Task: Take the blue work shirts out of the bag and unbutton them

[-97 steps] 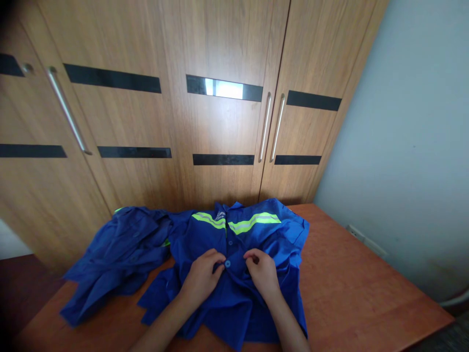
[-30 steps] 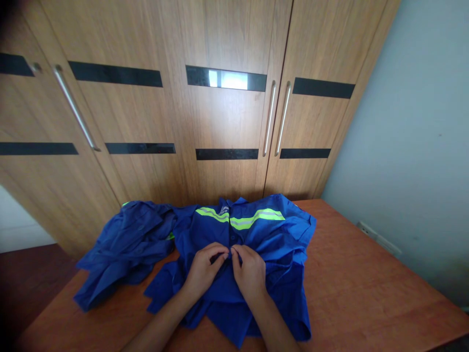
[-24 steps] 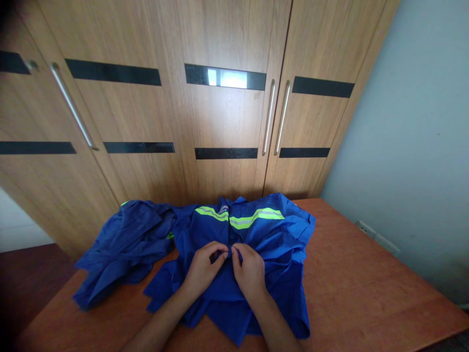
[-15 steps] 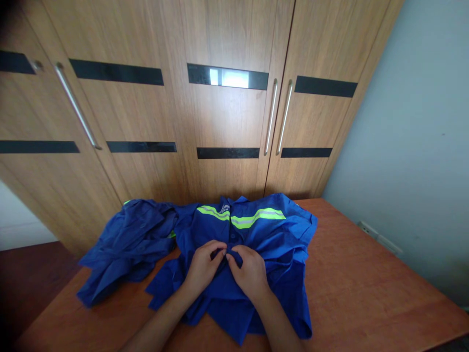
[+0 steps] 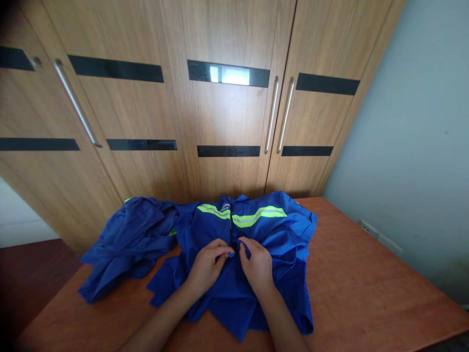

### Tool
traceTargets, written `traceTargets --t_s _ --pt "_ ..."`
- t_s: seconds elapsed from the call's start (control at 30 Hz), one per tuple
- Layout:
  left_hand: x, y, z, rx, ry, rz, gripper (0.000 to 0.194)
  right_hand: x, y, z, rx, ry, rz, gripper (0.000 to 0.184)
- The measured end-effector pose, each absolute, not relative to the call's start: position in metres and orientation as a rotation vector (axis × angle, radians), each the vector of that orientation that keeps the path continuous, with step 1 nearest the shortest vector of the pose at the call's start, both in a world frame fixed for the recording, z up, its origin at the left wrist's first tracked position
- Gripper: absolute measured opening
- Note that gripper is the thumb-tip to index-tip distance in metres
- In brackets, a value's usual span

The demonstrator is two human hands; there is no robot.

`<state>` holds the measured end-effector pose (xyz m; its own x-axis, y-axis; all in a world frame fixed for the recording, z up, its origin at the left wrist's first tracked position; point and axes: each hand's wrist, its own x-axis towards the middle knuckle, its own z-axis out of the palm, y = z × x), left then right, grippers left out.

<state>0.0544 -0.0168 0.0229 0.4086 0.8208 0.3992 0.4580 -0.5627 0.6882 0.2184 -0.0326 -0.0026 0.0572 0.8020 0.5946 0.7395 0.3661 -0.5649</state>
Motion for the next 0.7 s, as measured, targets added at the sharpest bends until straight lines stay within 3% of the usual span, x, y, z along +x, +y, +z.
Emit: traceTargets --t_s 0.2,0.47,0.7 --pt "0.052 -0.016 0.028 2.103 1.072 1.102 0.027 0.221 -0.033 0.001 -1.328 -1.602 0.193 0.025" --pt "0.031 -0.006 0.058 1.688 1.101 1.589 0.013 0.245 -0.037 0.019 -1.189 -1.016 0.357 0.015" --pt "0.025 -0.014 0.080 1.269 0.815 1.584 0.013 0.253 -0.040 0.032 -0.780 -0.793 0.914 0.010"
